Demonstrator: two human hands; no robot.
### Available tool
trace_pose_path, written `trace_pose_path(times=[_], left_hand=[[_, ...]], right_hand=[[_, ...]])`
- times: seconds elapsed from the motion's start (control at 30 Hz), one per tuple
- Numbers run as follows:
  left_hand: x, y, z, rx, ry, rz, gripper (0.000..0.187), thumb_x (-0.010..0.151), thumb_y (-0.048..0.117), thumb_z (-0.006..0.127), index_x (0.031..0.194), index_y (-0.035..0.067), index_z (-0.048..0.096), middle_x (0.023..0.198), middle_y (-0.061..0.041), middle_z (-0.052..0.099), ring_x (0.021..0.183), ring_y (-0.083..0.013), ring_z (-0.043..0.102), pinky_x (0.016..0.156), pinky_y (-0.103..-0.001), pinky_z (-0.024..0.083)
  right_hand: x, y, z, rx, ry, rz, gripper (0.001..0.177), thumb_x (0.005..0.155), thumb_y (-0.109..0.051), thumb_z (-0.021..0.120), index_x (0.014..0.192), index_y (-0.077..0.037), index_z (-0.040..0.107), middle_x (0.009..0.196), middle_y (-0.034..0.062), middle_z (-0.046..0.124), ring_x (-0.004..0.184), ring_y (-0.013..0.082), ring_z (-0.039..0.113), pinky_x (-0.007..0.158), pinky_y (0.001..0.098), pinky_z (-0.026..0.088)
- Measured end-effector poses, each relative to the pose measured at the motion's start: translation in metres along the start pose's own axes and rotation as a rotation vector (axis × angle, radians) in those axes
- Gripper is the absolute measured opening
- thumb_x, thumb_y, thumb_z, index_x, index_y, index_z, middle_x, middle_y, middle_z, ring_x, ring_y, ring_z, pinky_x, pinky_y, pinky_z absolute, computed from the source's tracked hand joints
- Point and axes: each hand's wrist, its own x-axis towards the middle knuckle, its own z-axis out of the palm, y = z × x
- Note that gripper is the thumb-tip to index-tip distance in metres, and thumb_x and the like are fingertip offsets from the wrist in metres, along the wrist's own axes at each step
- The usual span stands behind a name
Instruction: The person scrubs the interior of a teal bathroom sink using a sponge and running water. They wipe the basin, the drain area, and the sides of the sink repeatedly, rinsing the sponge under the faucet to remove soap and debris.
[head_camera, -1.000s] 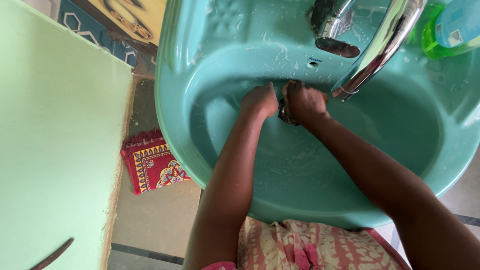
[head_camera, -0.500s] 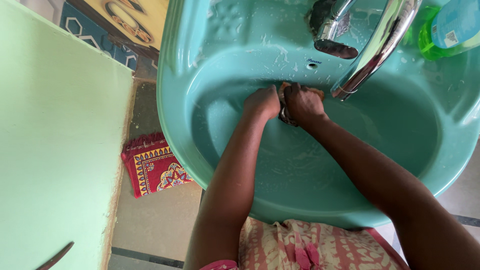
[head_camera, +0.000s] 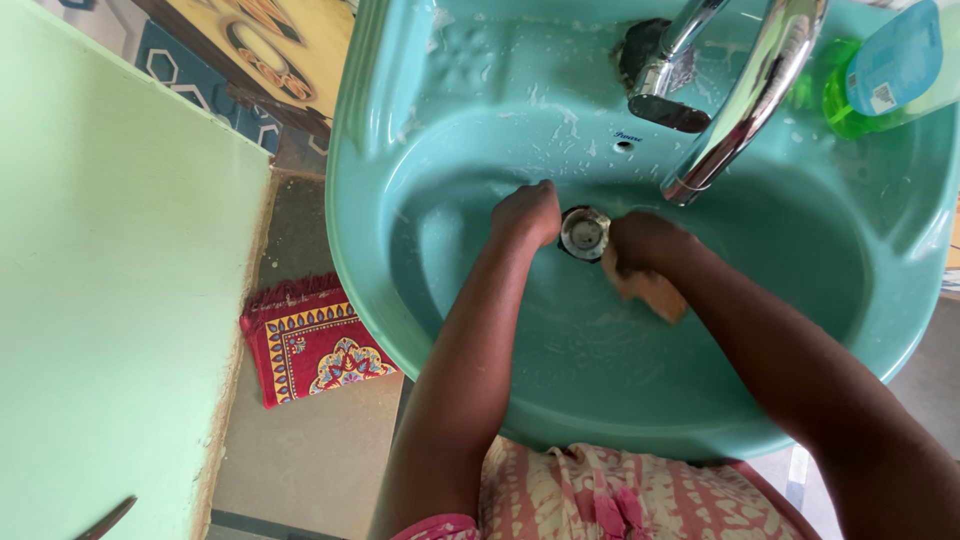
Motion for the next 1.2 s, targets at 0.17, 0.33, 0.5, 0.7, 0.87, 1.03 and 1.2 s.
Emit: trace_pose_path(times=[0.17,0.33,0.5,0.7,0.87,1.03,1.2], left_hand=[[-0.002,0.002,0.0,0.012,0.004,0.01,0.038,0.091,0.004,0.057,0.13,0.006,0.059,0.133,-0.018,0.066,0.122,-0.0358,0.065,0.099,-0.048,0.055],[0.002,-0.004,0.003,-0.026,0.081,0.027,0.034,0.096,0.012,0.054,0.13,0.007,0.06,0.134,-0.017,0.066,0.124,-0.0347,0.063,0.101,-0.048,0.053],[0.009,-0.005,0.005,-0.032,0.085,0.016,0.042,0.093,0.013,0.054,0.135,0.01,0.055,0.135,-0.014,0.063,0.124,-0.0331,0.062,0.1,-0.048,0.052],[0.0,-0.008,-0.014,-0.069,0.165,-0.058,0.032,0.096,0.014,0.055,0.126,0.007,0.064,0.132,-0.017,0.068,0.122,-0.0342,0.066,0.1,-0.047,0.055],[-0.004,-0.005,-0.021,-0.102,0.143,-0.109,0.032,0.092,0.007,0.056,0.123,0.008,0.067,0.127,-0.019,0.071,0.118,-0.0362,0.068,0.097,-0.048,0.058],[-0.005,-0.002,-0.018,-0.044,0.109,-0.06,0.035,0.088,0.005,0.06,0.122,0.005,0.063,0.125,-0.019,0.07,0.116,-0.0361,0.068,0.093,-0.049,0.059],[0.001,0.0,-0.004,-0.049,0.139,-0.028,0.034,0.09,0.008,0.059,0.124,0.007,0.061,0.126,-0.018,0.069,0.116,-0.0369,0.067,0.093,-0.05,0.058]], right_hand=[[0.02,-0.015,0.034,0.113,0.188,-0.305,0.021,0.08,-0.021,0.075,0.094,-0.006,0.076,0.087,0.0166,0.078,0.081,0.0349,0.076,0.075,0.0492,0.058],[0.015,-0.067,0.003,0.134,0.29,-0.184,0.032,0.083,-0.041,0.074,0.094,-0.011,0.073,0.091,0.016,0.073,0.086,0.0361,0.072,0.08,0.0494,0.057],[0.005,-0.036,-0.014,0.394,0.512,-0.113,0.028,0.094,-0.029,0.063,0.109,-0.006,0.065,0.102,0.0197,0.073,0.088,0.0389,0.074,0.077,0.0509,0.06],[0.03,-0.054,0.023,0.255,0.641,-0.496,0.034,0.089,-0.021,0.067,0.118,-0.005,0.062,0.118,0.0211,0.065,0.106,0.0408,0.067,0.086,0.0519,0.055],[-0.006,-0.083,0.047,0.554,0.152,-0.891,0.033,0.1,-0.02,0.062,0.127,-0.002,0.059,0.127,0.0183,0.063,0.114,0.0343,0.061,0.095,0.0491,0.047],[-0.053,0.01,0.083,0.936,-0.697,-0.349,0.019,0.091,-0.014,0.068,0.107,-0.004,0.064,0.11,0.0014,0.071,0.092,0.013,0.062,0.08,0.0355,0.054],[-0.011,0.125,0.047,0.584,-0.259,0.222,0.036,0.099,-0.027,0.049,0.093,0.002,0.069,0.075,0.0165,0.062,0.062,0.0279,0.055,0.056,0.0423,0.043]])
